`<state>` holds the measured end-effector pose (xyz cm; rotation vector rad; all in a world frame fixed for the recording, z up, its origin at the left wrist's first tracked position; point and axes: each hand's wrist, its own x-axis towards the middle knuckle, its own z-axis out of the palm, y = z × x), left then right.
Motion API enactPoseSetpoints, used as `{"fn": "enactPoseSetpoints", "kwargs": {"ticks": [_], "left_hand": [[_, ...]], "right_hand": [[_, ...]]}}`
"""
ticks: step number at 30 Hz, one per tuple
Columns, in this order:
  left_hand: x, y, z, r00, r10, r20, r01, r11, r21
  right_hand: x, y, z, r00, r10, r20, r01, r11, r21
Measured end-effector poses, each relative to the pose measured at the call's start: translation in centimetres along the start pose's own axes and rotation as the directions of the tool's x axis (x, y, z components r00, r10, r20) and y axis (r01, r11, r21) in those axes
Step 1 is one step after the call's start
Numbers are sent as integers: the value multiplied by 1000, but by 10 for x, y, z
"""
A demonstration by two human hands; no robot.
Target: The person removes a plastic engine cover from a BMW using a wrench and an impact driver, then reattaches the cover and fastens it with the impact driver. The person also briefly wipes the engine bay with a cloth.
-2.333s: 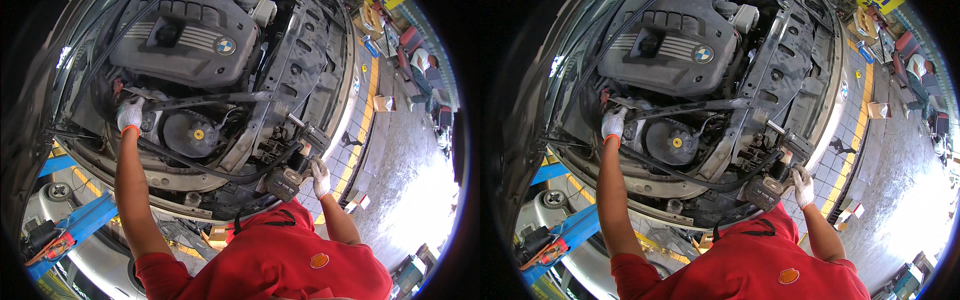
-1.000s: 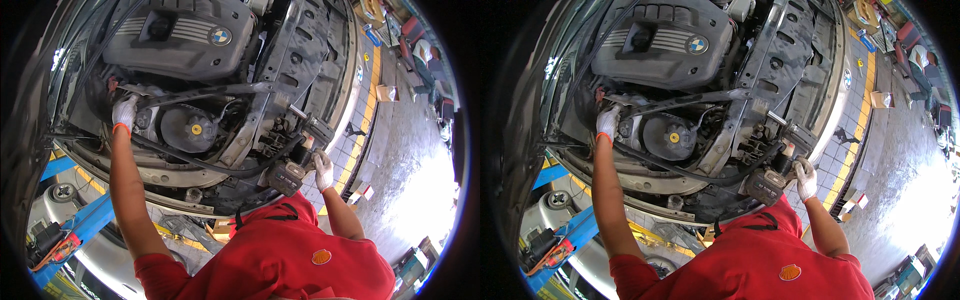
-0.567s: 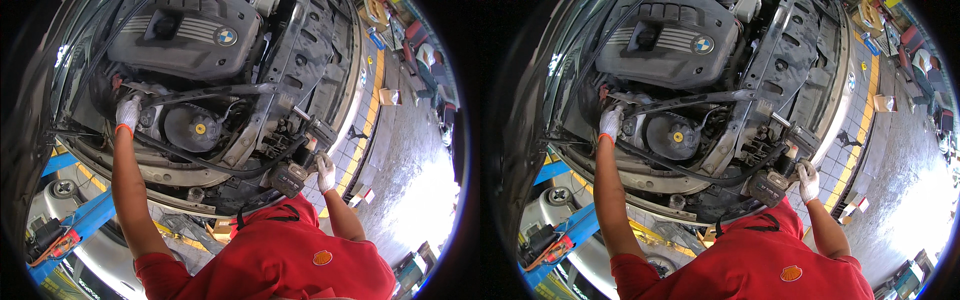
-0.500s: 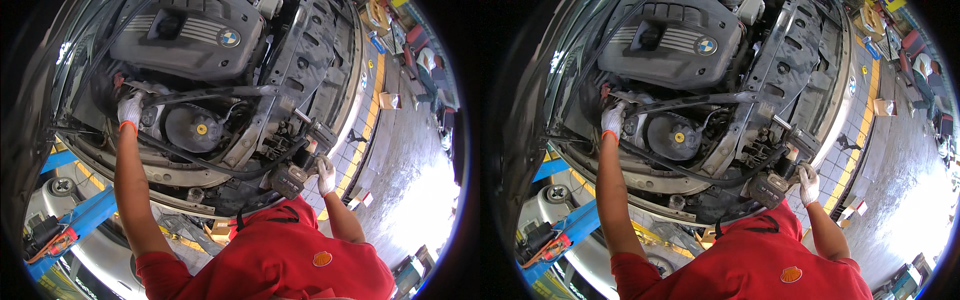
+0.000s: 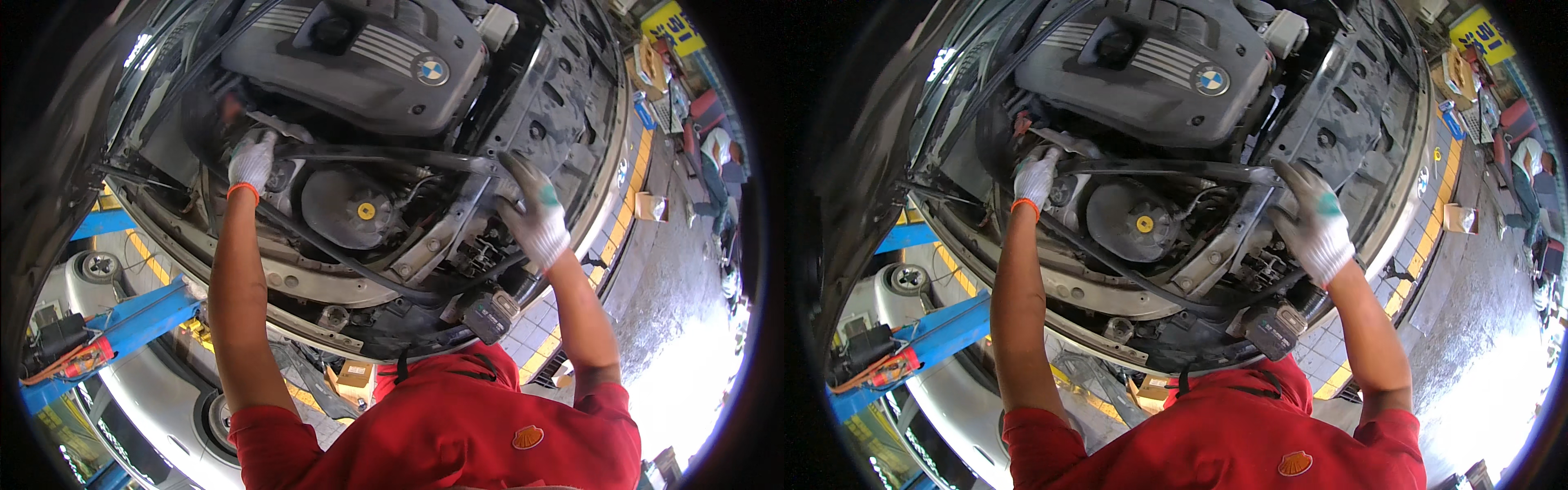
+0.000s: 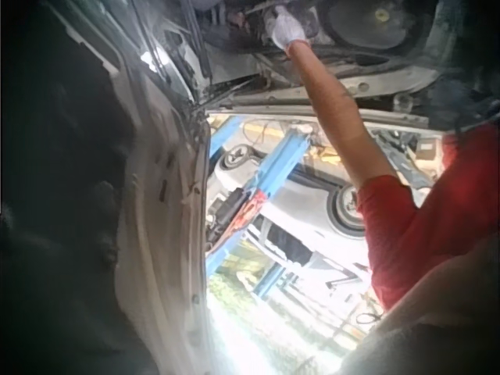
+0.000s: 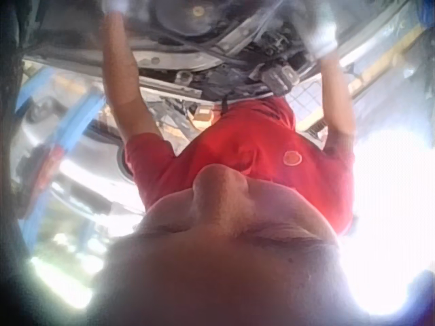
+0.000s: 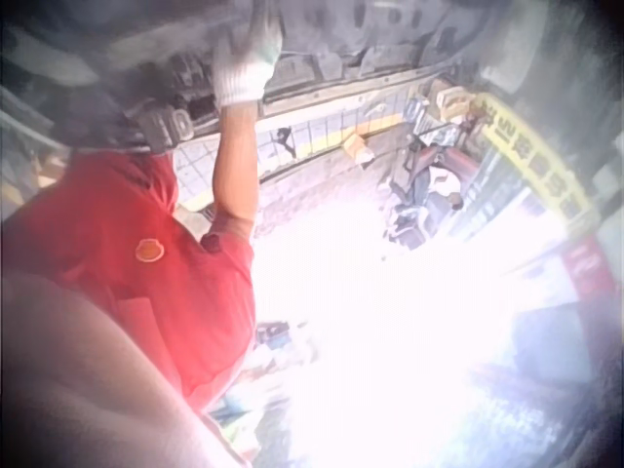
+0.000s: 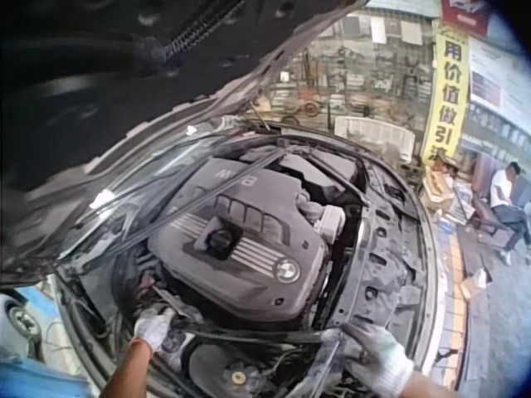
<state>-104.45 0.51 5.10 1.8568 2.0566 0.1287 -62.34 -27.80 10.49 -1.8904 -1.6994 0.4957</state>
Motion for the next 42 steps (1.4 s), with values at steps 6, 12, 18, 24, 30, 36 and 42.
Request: {"fn": "enactPoseSetpoints", "kwargs": {"ticks": [6,12,18,24,30,36,42], "left_hand": [[9,-21,-3,1000,-19,13,22,969,-247],[-7,9,0,996,-56,-73,26,933,-358],[-6,-17,-14,906,423,-30,-422,890,-171],[-5,-10,-8,873,467,-141,-448,882,146],[0,-20,-22,791,611,2,-611,791,-20],[4,0,-13,997,72,31,-70,996,-64],[1,-6,-31,922,359,144,-339,929,-147]], "right_hand": [[94,0,62,855,141,499,35,944,-328],[88,33,89,963,-188,194,225,955,-192],[109,17,71,942,-319,109,337,894,-296],[119,20,75,960,-260,102,280,902,-330],[115,44,96,962,-243,120,270,904,-331],[123,56,115,938,-338,76,346,894,-285],[117,70,114,925,-378,32,370,882,-291]]}}
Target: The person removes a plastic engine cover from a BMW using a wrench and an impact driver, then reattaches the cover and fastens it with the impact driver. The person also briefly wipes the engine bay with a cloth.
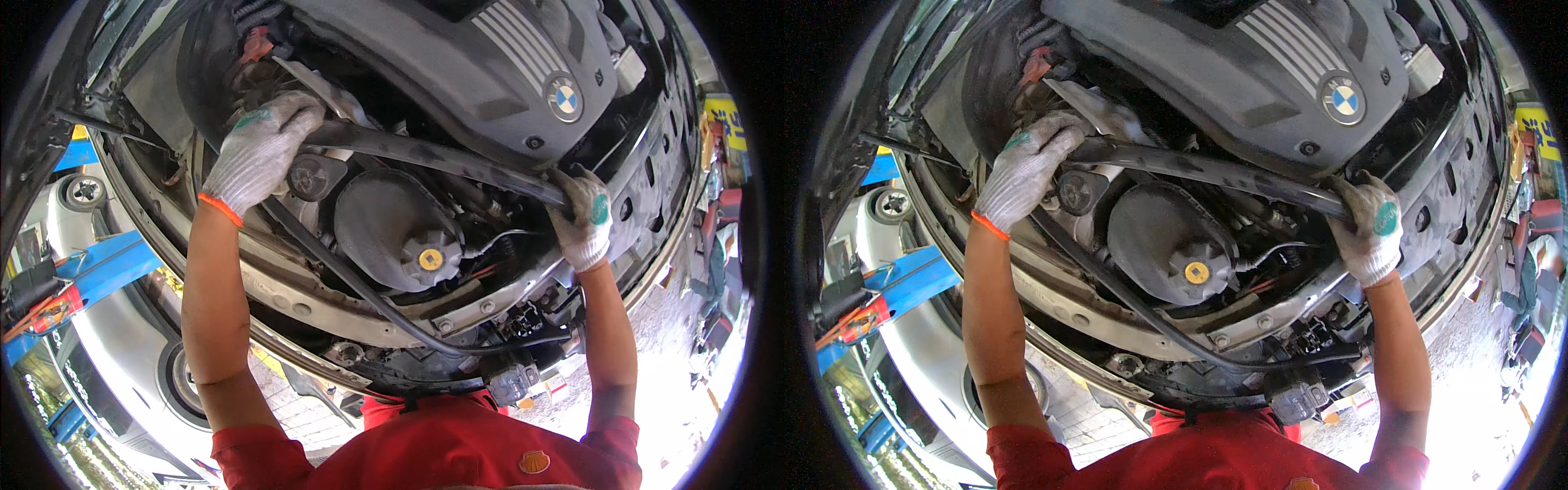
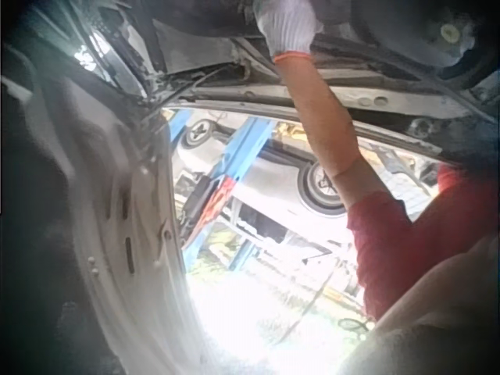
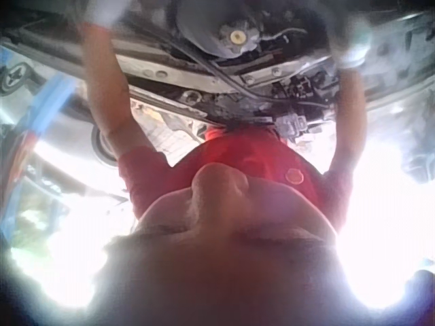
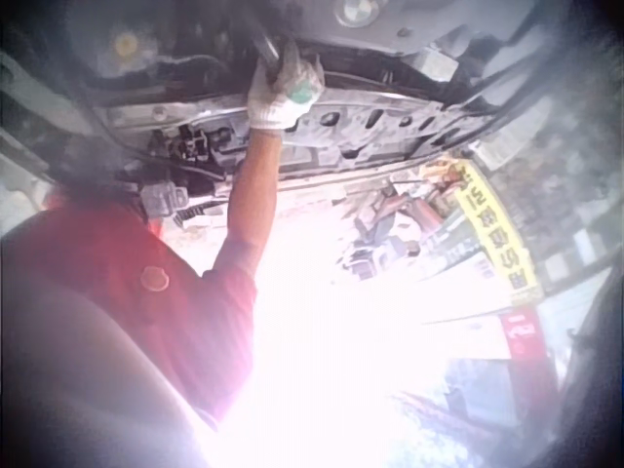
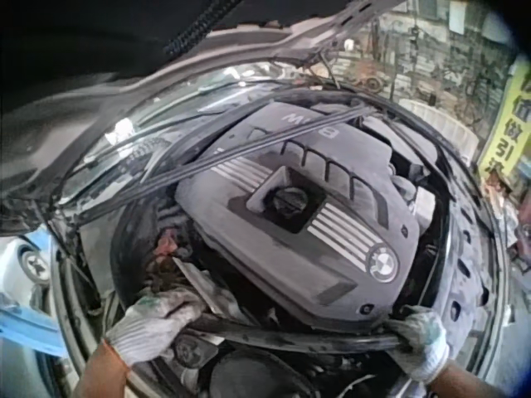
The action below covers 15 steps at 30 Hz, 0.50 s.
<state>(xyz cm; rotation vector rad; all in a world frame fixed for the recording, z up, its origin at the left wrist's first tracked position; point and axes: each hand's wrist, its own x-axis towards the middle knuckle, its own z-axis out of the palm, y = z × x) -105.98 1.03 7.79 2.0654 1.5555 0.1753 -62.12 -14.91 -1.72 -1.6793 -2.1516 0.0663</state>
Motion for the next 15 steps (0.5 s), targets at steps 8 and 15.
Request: {"fn": "enactPoseSetpoints", "kwargs": {"ticks": [8,15], "left_hand": [[9,-5,32,954,-208,-215,216,976,13],[8,-7,25,952,-238,-190,210,965,-158]], "right_hand": [[1,-1,-2,999,33,-11,-34,998,-44],[-1,2,-5,992,101,74,-101,995,-1]]}}
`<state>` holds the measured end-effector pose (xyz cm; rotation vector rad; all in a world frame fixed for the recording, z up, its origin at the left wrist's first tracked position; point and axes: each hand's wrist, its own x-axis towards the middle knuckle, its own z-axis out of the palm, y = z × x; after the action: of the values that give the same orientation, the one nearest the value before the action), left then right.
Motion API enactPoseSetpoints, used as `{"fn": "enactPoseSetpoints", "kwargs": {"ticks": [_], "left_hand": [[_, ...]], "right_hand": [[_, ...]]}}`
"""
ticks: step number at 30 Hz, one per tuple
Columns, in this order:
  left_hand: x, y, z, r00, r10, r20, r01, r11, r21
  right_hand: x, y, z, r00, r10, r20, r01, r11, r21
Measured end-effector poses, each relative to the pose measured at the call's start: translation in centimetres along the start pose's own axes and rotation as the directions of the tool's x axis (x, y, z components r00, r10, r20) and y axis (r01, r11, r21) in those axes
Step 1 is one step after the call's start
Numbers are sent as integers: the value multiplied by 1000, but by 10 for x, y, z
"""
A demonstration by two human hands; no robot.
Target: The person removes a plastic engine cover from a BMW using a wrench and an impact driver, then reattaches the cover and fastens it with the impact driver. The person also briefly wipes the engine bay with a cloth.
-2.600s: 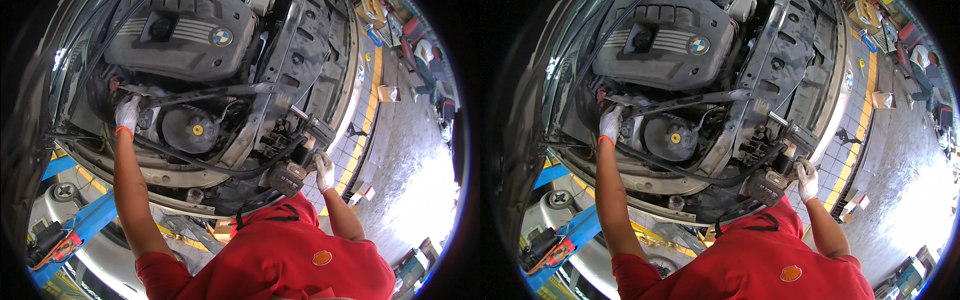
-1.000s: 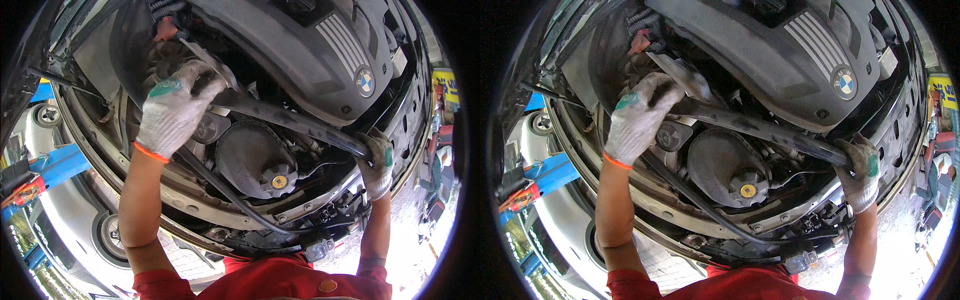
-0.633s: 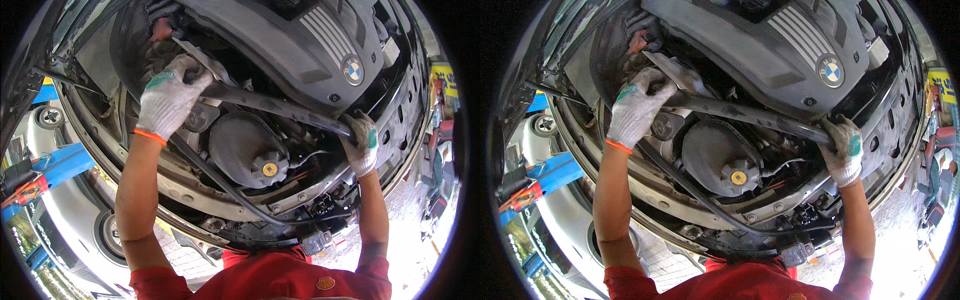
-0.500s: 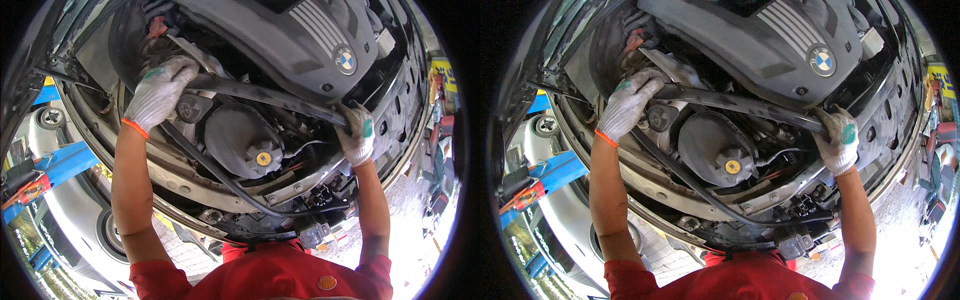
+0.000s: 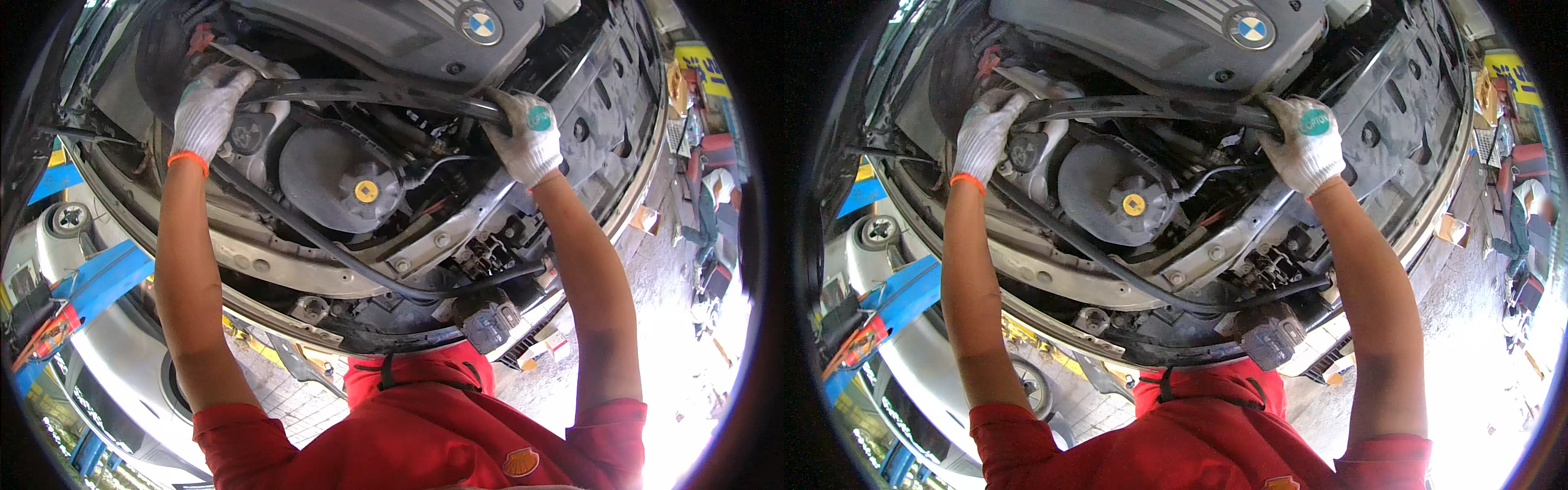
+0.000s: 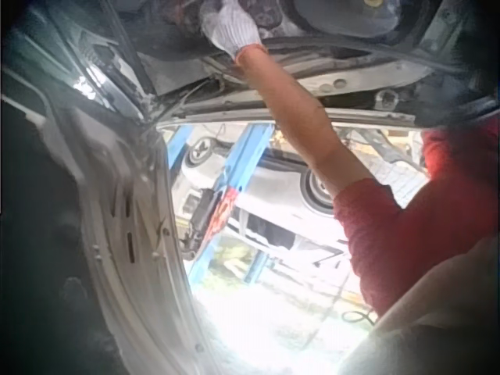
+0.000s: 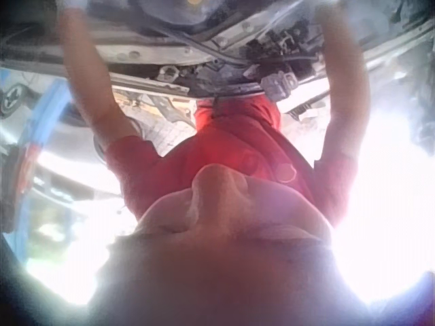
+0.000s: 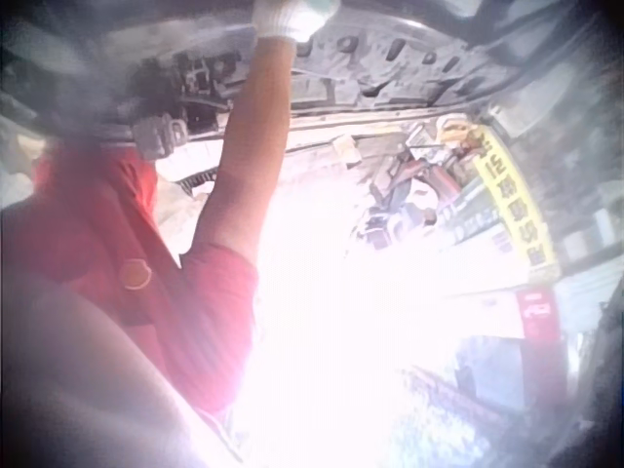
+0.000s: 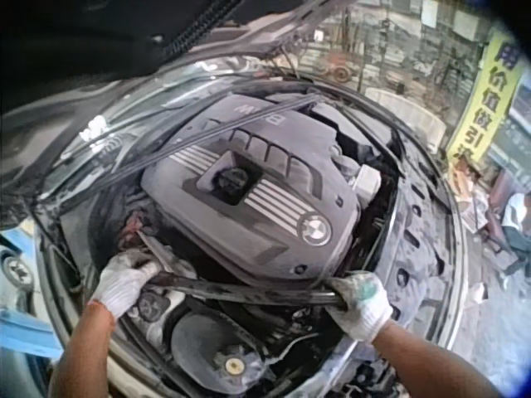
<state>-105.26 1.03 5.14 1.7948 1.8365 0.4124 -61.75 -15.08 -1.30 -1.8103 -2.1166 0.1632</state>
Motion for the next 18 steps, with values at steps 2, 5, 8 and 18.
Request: {"fn": "enactPoseSetpoints", "kwargs": {"ticks": [2,5,8,18], "left_hand": [[3,1,6,999,-18,-27,18,1000,3],[1,4,8,999,37,-34,-34,997,76],[-7,8,-5,987,-9,158,17,999,-51],[3,-2,20,971,72,-228,-46,992,117]], "right_hand": [[1,-2,-2,999,33,24,-33,999,4],[-2,-1,0,999,43,15,-43,999,-13],[-6,4,4,1000,19,-6,-19,999,-46],[-14,14,13,997,23,-75,-27,998,-64]]}}
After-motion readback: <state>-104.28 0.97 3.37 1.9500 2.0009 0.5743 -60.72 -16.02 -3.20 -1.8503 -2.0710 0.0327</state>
